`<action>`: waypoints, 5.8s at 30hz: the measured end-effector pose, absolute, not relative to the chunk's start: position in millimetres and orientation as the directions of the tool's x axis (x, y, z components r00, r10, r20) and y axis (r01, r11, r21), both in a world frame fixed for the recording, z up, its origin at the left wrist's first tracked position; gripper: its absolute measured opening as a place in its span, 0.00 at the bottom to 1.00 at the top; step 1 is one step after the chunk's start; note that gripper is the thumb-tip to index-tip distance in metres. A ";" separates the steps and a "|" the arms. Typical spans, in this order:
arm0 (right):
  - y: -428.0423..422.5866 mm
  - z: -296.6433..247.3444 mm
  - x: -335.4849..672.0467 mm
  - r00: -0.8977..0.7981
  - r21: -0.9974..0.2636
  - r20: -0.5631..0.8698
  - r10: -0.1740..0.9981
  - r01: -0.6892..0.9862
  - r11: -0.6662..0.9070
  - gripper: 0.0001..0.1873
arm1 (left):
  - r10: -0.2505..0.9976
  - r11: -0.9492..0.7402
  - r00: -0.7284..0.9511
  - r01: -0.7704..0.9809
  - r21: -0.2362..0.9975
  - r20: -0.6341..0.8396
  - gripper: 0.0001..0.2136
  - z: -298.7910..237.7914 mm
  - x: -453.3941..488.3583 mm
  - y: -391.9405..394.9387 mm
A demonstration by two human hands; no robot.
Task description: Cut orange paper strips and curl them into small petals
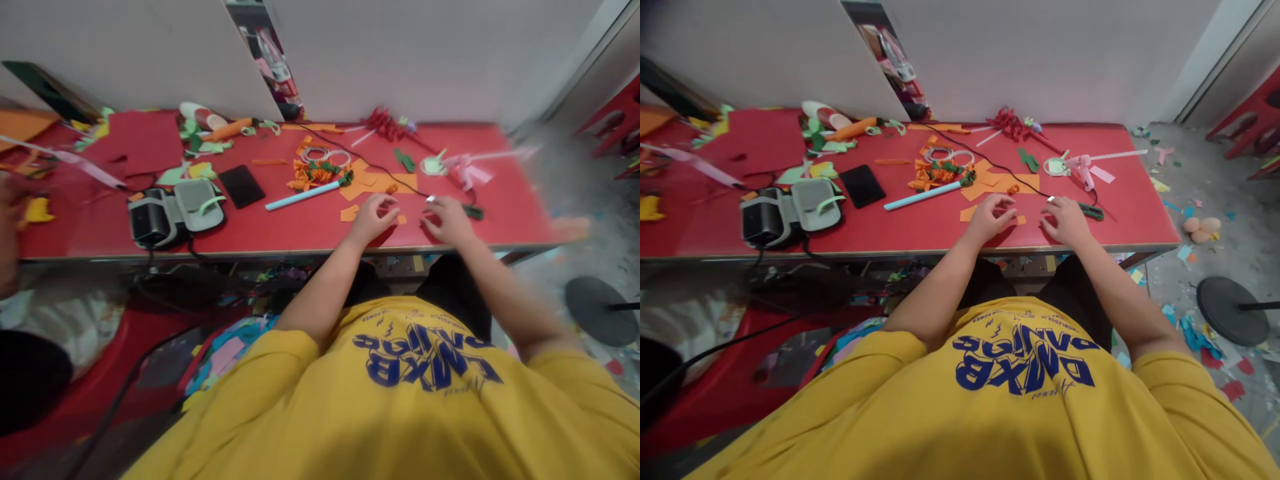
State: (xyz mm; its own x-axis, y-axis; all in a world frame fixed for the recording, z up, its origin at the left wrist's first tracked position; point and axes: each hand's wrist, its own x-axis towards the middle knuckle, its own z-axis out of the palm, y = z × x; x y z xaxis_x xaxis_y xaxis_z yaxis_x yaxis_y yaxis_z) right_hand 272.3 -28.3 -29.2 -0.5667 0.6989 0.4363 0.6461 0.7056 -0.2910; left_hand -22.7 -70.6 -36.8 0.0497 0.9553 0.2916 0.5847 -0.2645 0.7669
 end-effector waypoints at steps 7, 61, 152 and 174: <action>-31.8 -47.4 206.5 -0.666 -0.285 0.299 0.684 0.621 0.730 0.12 | 0.935 0.044 -0.232 0.826 0.562 0.268 0.13 -36.8 -107.1 -100.5; 59.2 -65.8 151.3 -0.493 -0.780 0.467 0.734 0.162 0.604 0.20 | 0.879 -0.398 -0.114 0.358 0.845 0.462 0.14 -75.1 -52.0 -30.0; 41.6 -35.0 170.4 -0.736 -0.919 -0.124 0.665 -0.167 -0.357 0.15 | 0.806 -0.577 0.021 0.250 0.778 0.591 0.29 -70.4 -52.7 -39.5; 38.7 -34.6 167.2 -0.715 -0.928 -0.041 0.698 -0.232 -0.292 0.24 | 0.799 -0.561 -0.093 0.236 0.793 0.594 0.28 -80.7 -54.7 -32.1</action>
